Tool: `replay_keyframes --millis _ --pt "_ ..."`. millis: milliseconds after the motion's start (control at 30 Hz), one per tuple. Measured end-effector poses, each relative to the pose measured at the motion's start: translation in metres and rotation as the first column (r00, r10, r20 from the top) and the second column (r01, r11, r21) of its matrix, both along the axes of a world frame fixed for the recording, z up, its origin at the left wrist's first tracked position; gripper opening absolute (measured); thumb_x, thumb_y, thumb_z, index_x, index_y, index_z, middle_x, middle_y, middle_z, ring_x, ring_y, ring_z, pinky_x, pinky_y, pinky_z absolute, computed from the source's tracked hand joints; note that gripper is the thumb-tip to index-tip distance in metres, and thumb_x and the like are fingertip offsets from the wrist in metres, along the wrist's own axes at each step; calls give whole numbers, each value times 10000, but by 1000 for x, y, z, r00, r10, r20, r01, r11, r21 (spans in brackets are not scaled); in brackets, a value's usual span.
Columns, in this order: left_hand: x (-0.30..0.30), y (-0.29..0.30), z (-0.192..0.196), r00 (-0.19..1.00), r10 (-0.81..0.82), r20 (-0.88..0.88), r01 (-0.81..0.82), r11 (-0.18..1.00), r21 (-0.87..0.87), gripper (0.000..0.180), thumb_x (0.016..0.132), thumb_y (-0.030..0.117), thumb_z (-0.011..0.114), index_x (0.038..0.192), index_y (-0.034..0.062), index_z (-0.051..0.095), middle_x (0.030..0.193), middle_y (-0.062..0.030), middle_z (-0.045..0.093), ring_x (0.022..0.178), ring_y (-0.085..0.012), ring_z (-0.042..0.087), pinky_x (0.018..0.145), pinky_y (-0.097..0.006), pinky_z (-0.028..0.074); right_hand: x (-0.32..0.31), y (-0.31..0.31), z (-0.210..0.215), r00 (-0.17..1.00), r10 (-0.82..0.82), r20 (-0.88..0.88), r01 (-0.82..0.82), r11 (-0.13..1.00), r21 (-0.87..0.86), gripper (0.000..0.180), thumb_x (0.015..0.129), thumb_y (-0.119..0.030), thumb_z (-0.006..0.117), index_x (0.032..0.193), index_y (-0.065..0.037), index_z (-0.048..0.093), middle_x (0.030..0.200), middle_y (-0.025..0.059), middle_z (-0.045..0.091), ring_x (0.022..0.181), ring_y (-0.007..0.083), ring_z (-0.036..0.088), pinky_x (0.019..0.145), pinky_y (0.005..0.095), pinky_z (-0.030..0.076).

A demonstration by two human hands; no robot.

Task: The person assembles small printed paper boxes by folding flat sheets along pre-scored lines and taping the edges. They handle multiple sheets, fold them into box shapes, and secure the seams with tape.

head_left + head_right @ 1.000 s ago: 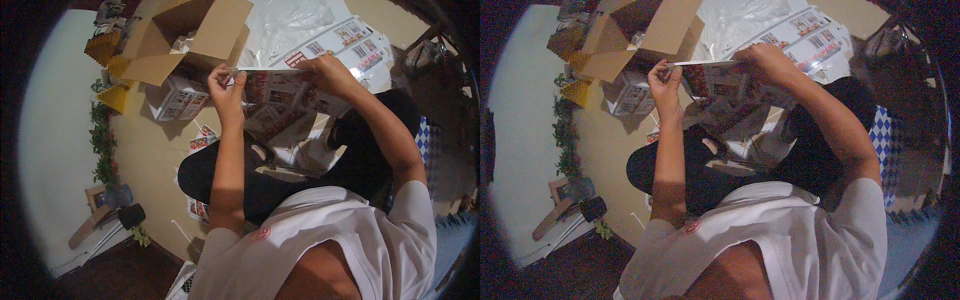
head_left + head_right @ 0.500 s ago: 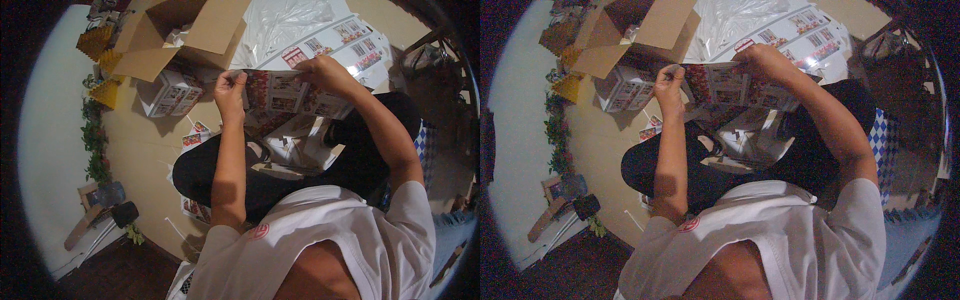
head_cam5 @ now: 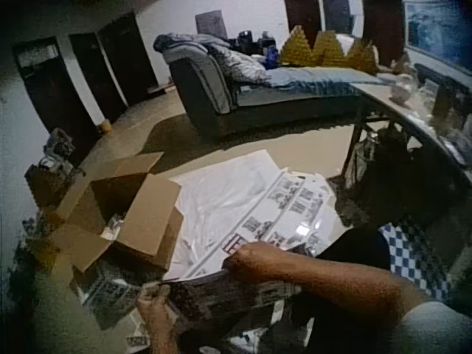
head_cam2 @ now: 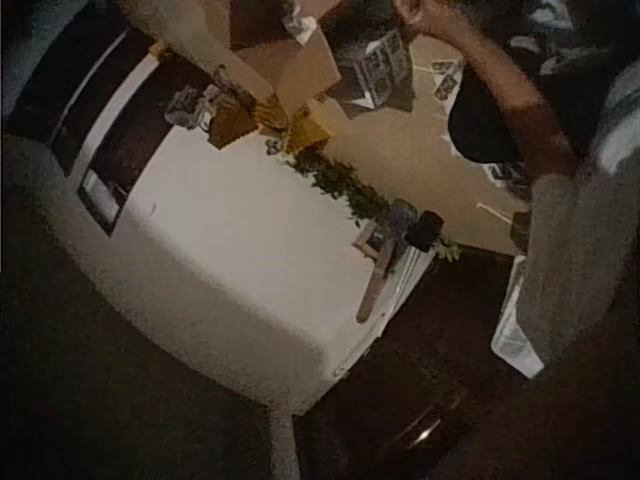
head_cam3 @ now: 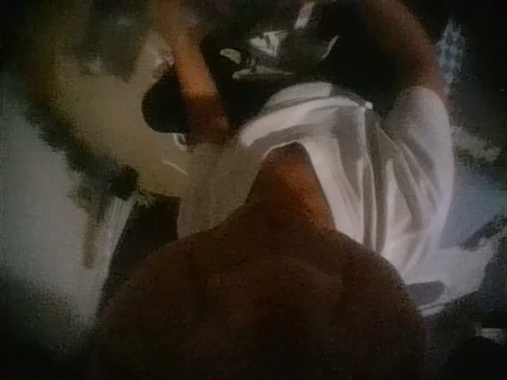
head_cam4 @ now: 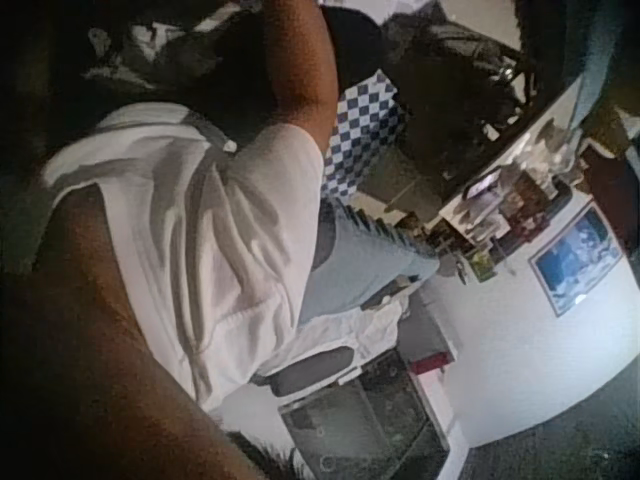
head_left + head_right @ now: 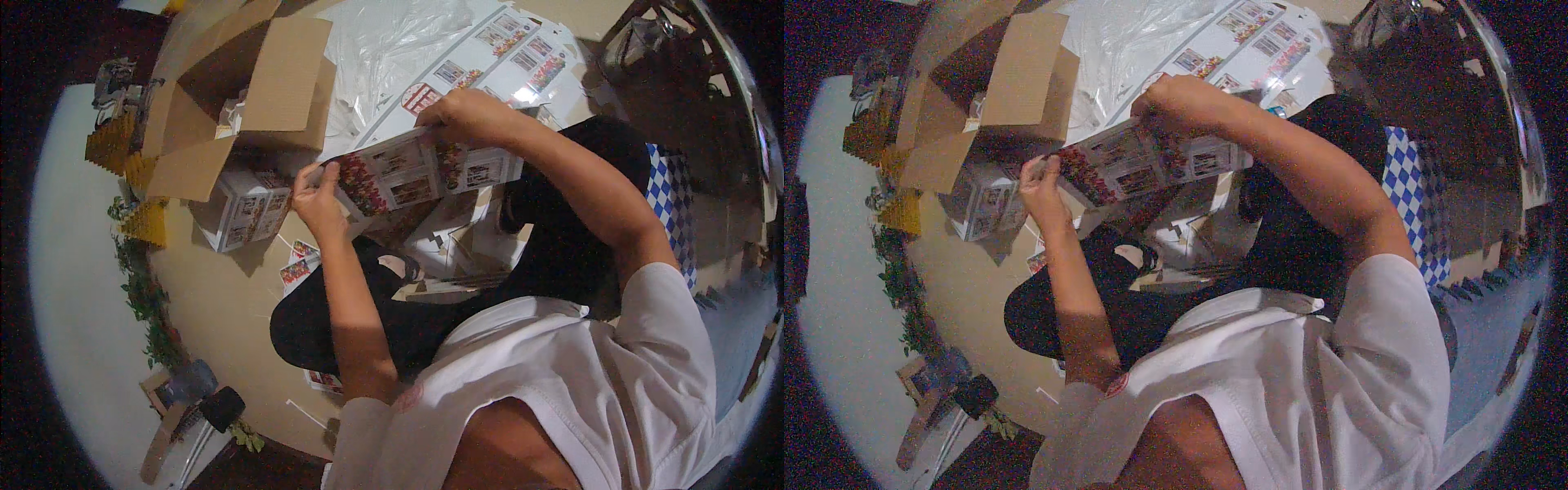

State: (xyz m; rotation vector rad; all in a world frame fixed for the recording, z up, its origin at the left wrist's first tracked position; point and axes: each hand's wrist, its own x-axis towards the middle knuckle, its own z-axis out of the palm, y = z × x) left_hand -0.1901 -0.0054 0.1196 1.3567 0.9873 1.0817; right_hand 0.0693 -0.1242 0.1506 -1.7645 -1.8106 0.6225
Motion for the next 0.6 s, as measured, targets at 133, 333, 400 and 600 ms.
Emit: replay_keyframes --millis 133,333,400,600 --pt "-13 10 -2 999 32 38 -32 999 -21 231 790 51 746 960 43 588 853 -48 635 742 -129 577 683 -256 458 34 -7 2 995 -77 -57 65 978 -196 223 805 -243 690 955 -78 685 804 145 669 707 306 637 656 385 487" --pt "-22 12 -5 994 20 111 -16 999 -36 221 805 32 724 979 46 589 826 -48 638 709 -121 580 659 -243 453 63 -13 6 995 -91 -51 78 973 -217 241 805 -191 690 1008 -60 697 831 129 694 737 227 654 699 366 498" --pt "-26 11 -4 995 1 96 3 999 -40 213 812 32 715 986 48 593 837 -46 641 724 -117 583 657 -239 451 62 -16 5 991 -116 -60 104 979 -177 222 808 -200 690 968 -49 708 811 133 692 720 239 653 700 363 497" --pt "-27 9 4 993 -15 -116 30 991 131 260 808 141 739 1023 43 630 990 -49 614 919 -162 545 839 -293 418 58 -18 0 979 -204 -28 197 967 -159 185 812 -203 682 910 -51 720 794 131 689 695 238 654 676 352 498"
